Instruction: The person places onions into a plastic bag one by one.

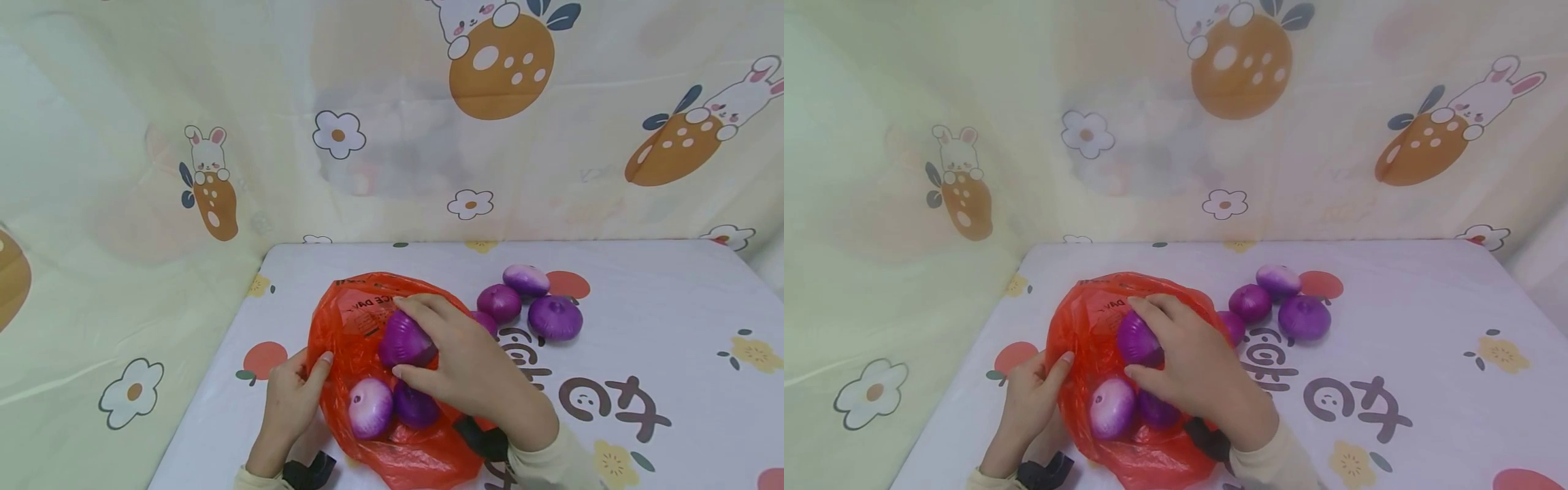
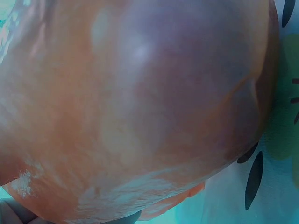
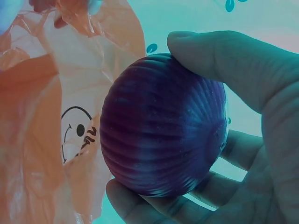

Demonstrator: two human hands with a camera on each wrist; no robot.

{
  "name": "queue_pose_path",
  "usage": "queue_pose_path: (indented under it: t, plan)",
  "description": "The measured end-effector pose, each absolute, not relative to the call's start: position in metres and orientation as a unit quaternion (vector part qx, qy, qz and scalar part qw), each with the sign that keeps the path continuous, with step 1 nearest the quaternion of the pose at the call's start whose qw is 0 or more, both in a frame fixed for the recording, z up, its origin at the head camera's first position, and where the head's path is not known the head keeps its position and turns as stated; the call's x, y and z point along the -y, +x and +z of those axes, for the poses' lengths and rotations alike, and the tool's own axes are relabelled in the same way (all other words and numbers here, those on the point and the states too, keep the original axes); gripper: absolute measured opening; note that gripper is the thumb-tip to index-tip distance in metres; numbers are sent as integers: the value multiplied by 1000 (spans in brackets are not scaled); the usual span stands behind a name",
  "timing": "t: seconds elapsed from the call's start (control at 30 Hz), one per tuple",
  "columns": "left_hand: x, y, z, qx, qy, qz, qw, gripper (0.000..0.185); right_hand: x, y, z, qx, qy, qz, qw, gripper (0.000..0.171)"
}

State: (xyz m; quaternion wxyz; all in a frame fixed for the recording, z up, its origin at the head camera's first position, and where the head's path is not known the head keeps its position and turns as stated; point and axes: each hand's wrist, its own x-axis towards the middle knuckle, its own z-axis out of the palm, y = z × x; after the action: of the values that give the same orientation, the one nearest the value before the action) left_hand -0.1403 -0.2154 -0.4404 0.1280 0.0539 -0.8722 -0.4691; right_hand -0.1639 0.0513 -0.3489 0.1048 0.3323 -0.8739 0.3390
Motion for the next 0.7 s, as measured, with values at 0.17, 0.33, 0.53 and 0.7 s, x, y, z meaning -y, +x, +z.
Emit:
queue_pose_path:
  t: [0.17, 0.33, 0.53, 0.7]
  plan:
    - [216, -140, -440, 871, 56, -472, 125, 16, -47, -163, -351, 876, 334, 336, 96, 78]
    - [216, -140, -439, 872, 46, -469, 131, 19, -43, -164, -356, 877, 342, 326, 89, 79]
    - [216, -139, -438, 870, 43, -472, 134, 19, -38, -167, -363, 884, 342, 312, 64, 83]
    - [216, -139, -438, 870, 45, -474, 131, 20, -35, -168, -367, 887, 340, 309, 53, 81]
